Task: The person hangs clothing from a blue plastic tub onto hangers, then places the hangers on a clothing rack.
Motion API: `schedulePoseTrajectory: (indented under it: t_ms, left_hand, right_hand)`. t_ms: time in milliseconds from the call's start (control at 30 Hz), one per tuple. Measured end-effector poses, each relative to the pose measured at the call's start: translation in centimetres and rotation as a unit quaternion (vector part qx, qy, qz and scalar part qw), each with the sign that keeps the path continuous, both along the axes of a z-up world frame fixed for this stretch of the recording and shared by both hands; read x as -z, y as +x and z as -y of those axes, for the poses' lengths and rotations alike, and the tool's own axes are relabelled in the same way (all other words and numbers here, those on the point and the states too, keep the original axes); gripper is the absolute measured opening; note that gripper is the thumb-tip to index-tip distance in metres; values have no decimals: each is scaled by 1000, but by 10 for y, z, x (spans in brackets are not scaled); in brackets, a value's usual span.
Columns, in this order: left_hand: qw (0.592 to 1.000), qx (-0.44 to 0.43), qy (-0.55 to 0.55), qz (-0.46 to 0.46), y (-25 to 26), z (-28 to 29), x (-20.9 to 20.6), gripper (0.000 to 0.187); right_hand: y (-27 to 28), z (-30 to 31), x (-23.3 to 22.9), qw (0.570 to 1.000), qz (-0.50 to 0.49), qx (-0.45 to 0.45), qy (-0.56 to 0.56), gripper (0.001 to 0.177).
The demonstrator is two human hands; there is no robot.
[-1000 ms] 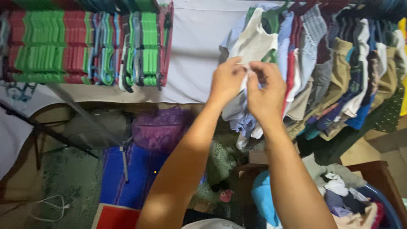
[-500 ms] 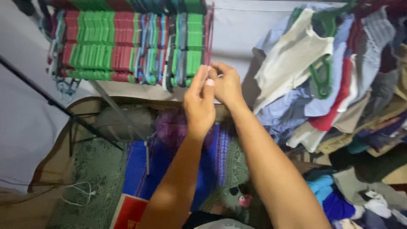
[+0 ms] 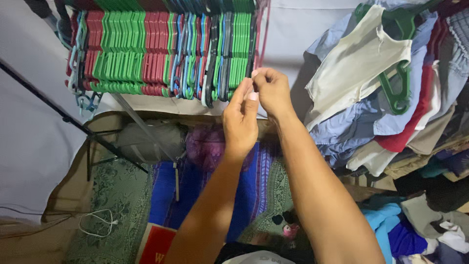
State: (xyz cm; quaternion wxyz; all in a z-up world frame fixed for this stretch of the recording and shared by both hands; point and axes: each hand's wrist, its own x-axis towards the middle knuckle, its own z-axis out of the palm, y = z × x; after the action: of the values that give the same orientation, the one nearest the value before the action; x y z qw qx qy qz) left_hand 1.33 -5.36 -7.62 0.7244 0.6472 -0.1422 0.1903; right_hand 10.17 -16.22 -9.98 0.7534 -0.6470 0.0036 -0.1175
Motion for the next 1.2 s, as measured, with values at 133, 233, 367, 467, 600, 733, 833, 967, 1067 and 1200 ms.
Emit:
schedulePoseTrajectory:
  t_ms: [133,233,367,467,600,733,833,967,1067,1200]
  left_hand:
    - [1000,-13,25,-7,-2,4,5,46]
    - [1000,-9,18,-6,-5,7,7,45]
    - [999,-18,27,-22,-7,19,19,43]
    - [996,-36,78,10,-7,42,33,57]
    - [975,123,-96,-159,-24,93,60,52]
    - [911,293,-185,-224,-64,156,89,16]
    - [905,334,-187,-187,-112,216,107,11]
    - [895,363,-134,-222,-188,285,120,11]
    - [872,427,-114,-208,-238,335,129,15]
    - [879,448,105,-123,-288,377,157,22]
  right_hand:
    - [-13,4,-8,997,45,37,-41,16]
    - [-30,14,-7,994,28,67,-84,16]
    - [-83,35,12,995,11,48,-82,18]
    - [-129,67,34,986,81,24,-144,12]
    - [-189,126,71,997,21,-64,-28,10]
    - [-250,196,84,993,67,-24,-91,16]
    - [-304,236,80,993,63,60,-85,25]
    - [-380,278,67,984,52,162,-55,47]
    - [-426,316,73,979,43,183,-79,50]
    - [-493,368,103,954,20,233,-189,22]
